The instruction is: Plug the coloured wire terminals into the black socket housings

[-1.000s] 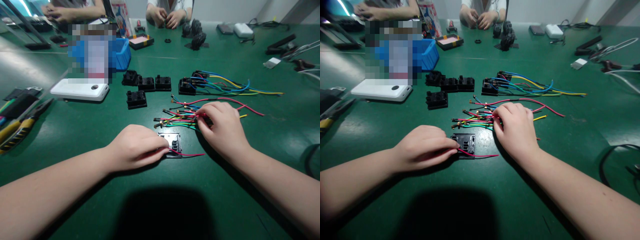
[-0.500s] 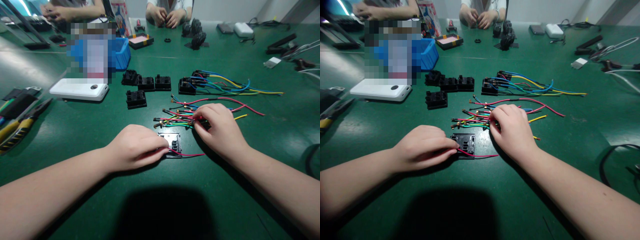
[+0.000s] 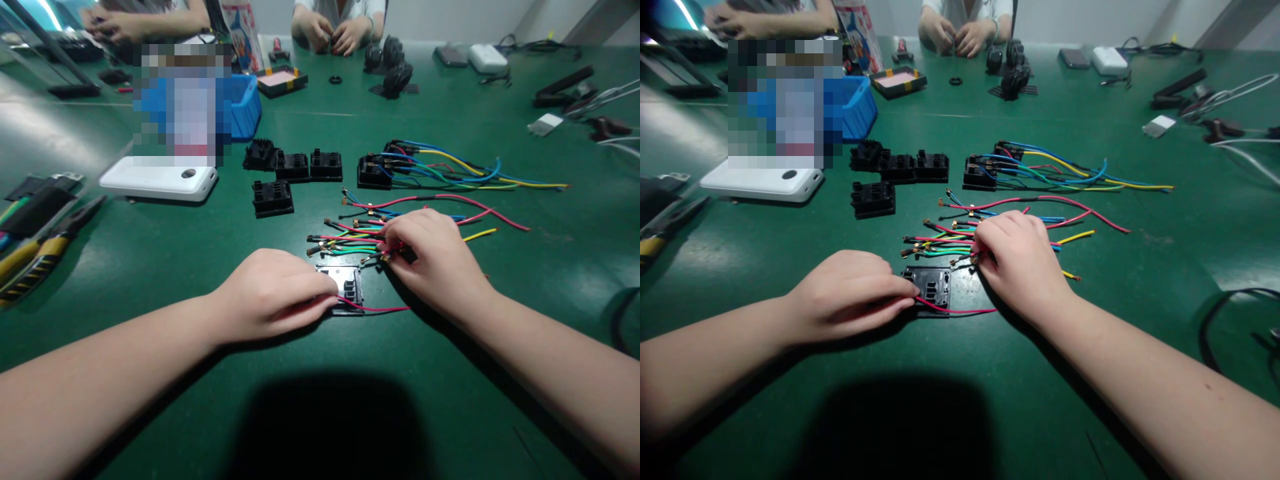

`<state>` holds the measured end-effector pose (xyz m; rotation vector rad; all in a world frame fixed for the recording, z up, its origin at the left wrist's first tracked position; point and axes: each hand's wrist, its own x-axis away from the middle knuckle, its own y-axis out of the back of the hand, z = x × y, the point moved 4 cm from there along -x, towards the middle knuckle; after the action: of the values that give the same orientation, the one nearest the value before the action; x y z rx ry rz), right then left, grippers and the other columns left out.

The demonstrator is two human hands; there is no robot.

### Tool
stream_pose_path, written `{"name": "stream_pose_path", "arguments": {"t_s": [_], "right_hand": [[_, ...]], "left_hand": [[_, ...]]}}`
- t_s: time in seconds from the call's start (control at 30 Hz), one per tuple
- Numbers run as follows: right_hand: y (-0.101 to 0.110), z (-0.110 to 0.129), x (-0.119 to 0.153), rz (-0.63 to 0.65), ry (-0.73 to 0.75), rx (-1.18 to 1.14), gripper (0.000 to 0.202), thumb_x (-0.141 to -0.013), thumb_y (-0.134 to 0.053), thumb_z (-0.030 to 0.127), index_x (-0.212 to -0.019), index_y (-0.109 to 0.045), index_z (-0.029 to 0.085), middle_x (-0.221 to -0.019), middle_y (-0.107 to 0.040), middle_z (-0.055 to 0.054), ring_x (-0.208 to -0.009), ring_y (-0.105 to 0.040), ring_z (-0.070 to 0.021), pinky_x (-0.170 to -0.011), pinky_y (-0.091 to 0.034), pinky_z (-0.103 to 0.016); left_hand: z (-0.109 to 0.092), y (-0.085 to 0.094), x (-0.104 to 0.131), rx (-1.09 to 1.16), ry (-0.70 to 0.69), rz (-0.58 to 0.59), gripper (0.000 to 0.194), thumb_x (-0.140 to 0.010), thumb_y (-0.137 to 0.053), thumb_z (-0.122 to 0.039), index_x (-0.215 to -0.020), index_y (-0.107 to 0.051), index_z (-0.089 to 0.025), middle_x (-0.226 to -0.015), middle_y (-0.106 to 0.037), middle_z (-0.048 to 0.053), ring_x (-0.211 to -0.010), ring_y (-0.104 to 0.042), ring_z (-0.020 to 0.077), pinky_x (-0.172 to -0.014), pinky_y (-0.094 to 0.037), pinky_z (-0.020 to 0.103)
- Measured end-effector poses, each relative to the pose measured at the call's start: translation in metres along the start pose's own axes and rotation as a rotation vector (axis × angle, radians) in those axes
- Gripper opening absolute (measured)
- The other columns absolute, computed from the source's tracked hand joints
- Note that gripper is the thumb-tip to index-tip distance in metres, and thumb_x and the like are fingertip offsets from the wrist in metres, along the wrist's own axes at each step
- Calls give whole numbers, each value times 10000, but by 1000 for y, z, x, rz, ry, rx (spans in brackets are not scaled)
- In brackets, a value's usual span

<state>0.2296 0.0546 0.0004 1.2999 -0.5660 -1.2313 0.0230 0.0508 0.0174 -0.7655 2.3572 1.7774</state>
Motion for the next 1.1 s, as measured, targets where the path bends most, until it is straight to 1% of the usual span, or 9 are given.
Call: {"name": "stream_pose_path", "arguments": {"t_s": [0.13,0.23,0.37,0.53,0.7,0.87,1.1], "right_hand": [[-1,1,0,14,10,11,110,-752,-592,110,-781,-566,213,-834,-662,-9,-868,-564,-221,-769,-368,-355],[-3,1,0,30,28,44,88,-790,-585,151,-851,-605,212,-897,-674,-28,-880,-555,-227,-774,-361,-366],[-5,1,1,25,57,90,145,-853,-549,197,-952,-652,221,-1004,-682,-70,-919,-536,-254,-778,-352,-385],[-5,2,2,27,76,102,138,-861,-539,185,-905,-662,231,-977,-680,-65,-905,-514,-253,-773,-343,-384],[-5,4,2,30,89,94,103,-848,-543,188,-887,-635,214,-1026,-674,-68,-956,-525,-255,-818,-349,-398],[-5,5,2,50,79,83,112,-840,-537,192,-905,-627,208,-942,-670,-54,-906,-535,-244,-827,-346,-400],[-3,6,2,27,79,57,89,-833,-544,177,-875,-615,210,-956,-670,-67,-911,-540,-244,-813,-360,-391]], "left_hand": [[0,0,0,-11,3,7,147,-936,-528,-216,-915,-654,-144,-616,-608,-5,-539,-537,114,-537,-340,265],[0,1,-1,-9,5,8,156,-944,-512,-220,-907,-649,-154,-616,-612,-10,-537,-541,108,-537,-349,255],[0,1,-1,-5,10,5,151,-943,-512,-222,-909,-645,-159,-622,-624,-7,-541,-546,106,-537,-357,251],[0,0,-1,-9,17,10,160,-952,-499,-233,-917,-643,-173,-620,-625,-9,-540,-540,103,-543,-356,249],[1,0,-2,-15,12,12,160,-951,-504,-241,-913,-643,-171,-613,-614,-10,-548,-536,106,-546,-348,258],[2,-1,-1,-18,20,22,153,-944,-512,-232,-911,-647,-166,-613,-606,-10,-547,-533,110,-547,-347,261],[0,0,-2,-9,8,9,157,-941,-517,-230,-897,-648,-156,-599,-599,-6,-533,-537,113,-536,-342,261]]}}
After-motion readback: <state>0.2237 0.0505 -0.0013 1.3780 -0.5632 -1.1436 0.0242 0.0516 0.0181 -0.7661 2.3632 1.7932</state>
